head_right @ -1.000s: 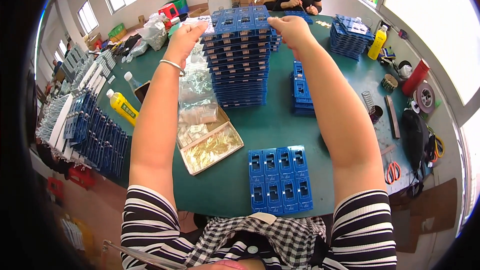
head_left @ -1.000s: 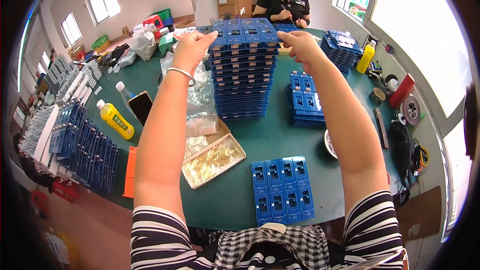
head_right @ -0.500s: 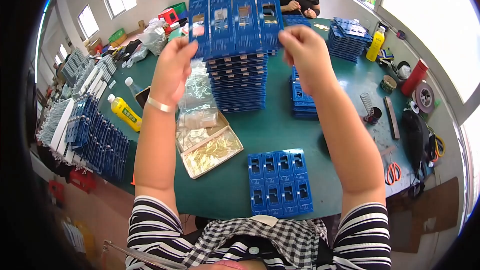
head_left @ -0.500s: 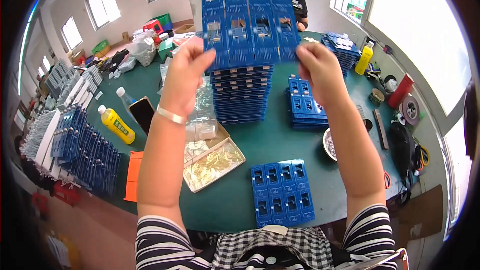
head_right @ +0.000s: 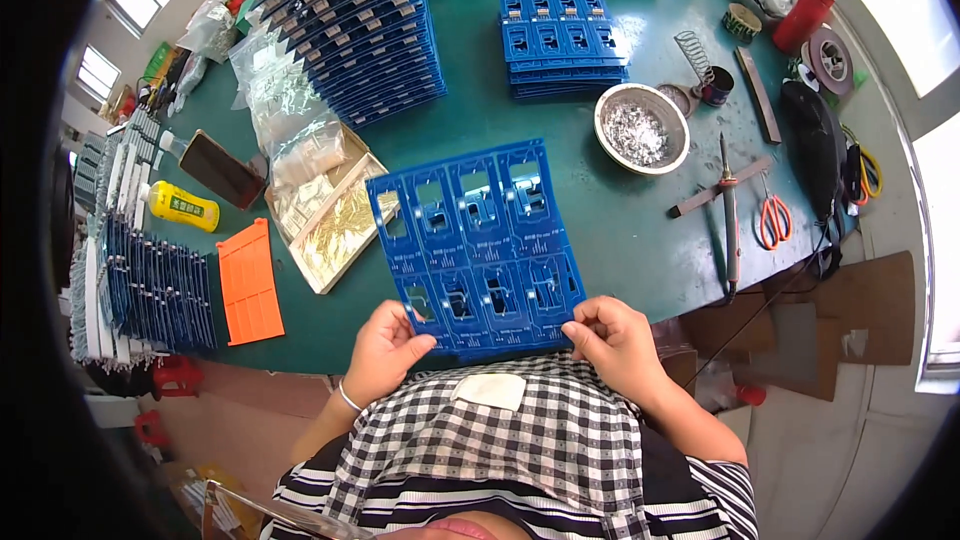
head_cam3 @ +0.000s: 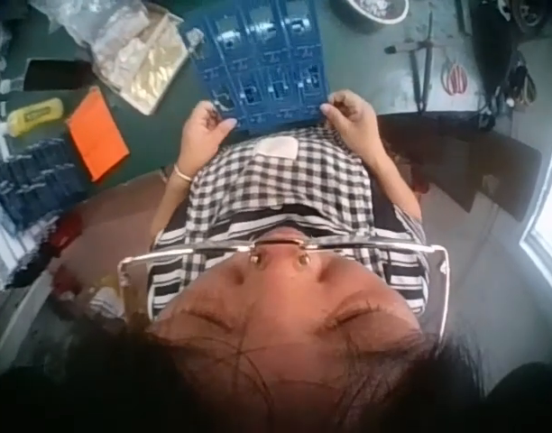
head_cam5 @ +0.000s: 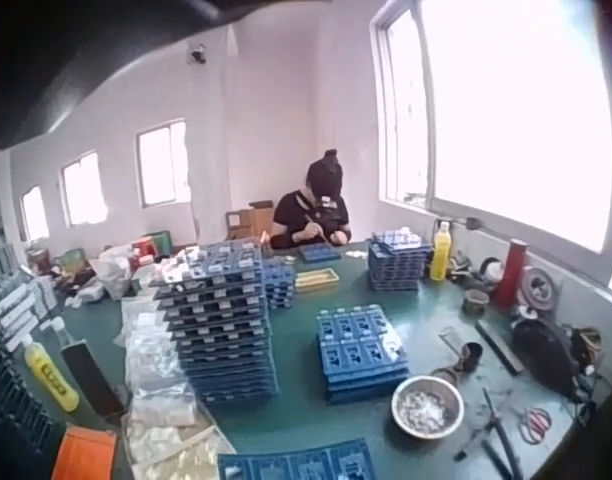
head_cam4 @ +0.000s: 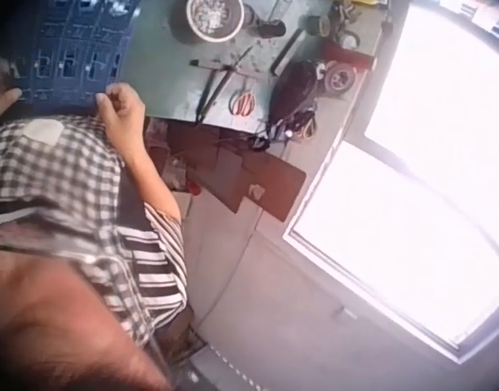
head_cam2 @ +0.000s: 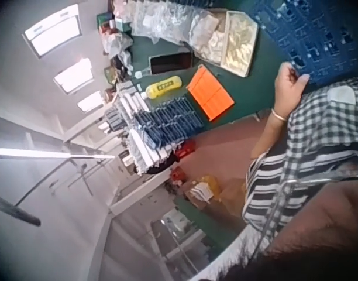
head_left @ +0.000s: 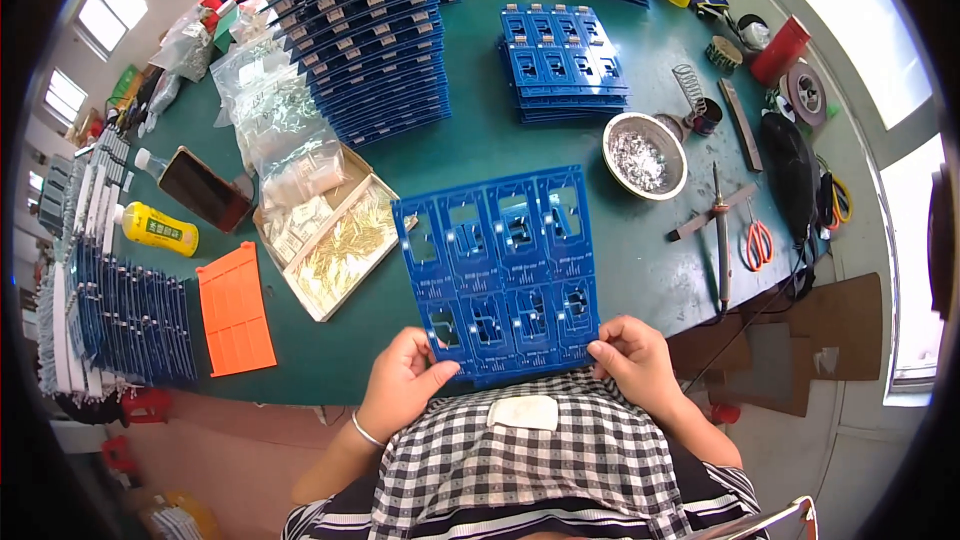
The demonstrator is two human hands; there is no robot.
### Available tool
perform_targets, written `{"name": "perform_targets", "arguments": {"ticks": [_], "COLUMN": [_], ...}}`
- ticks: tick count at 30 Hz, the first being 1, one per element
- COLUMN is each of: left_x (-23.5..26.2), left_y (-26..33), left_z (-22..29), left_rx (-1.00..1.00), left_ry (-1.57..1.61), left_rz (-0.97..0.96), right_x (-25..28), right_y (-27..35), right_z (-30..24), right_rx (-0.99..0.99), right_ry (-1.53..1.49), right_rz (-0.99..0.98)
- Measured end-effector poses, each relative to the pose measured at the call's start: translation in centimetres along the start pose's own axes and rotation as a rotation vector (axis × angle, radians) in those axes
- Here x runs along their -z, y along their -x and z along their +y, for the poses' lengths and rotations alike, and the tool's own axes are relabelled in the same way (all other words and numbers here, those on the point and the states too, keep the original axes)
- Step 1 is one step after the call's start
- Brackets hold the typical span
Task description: The person assembles small metal pins into blue plastic housings by hand at a factory workstation.
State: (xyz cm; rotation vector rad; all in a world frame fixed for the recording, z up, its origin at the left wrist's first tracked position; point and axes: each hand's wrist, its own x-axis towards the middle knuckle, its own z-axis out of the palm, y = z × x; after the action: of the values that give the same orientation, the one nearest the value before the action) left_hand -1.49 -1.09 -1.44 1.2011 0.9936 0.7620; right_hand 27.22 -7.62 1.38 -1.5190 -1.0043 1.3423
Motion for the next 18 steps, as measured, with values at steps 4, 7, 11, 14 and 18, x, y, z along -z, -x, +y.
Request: {"name": "perform_targets", "arguments": {"ticks": [4, 7, 11, 14, 18], "left_x": [0.4, 0.6, 0.5, 1.0, 1.2], "left_y": [0.6, 0.3, -0.3, -0.3, -0.6], "left_z": [-1.4, -1.7, -0.7, -0.7, -1.0], "left_rx": [0.200, 0.246, 0.271, 0.251, 0.273], "left_ry": [0.079, 0.162, 0.270, 0.250, 0.196], "left_rz": [-0.128, -0.185, -0.212, -0.249, -0.205], "right_x": [0.4, 0.8, 1.9, 3.6, 3.5], "right_y": [0.4, 0.3, -0.6, -1.8, -2.5], "right_z": [-0.2, 0.0, -1.6, -3.9, -9.4], "right_rx": [-0.036, -0.049, 0.156, 0.494, 1.185], "right_ry": [0.163, 0.295, 0.586, 0.627, 0.355], "right_rz": [-0.015, 0.002, -0.016, 0.213, 0.349]}}
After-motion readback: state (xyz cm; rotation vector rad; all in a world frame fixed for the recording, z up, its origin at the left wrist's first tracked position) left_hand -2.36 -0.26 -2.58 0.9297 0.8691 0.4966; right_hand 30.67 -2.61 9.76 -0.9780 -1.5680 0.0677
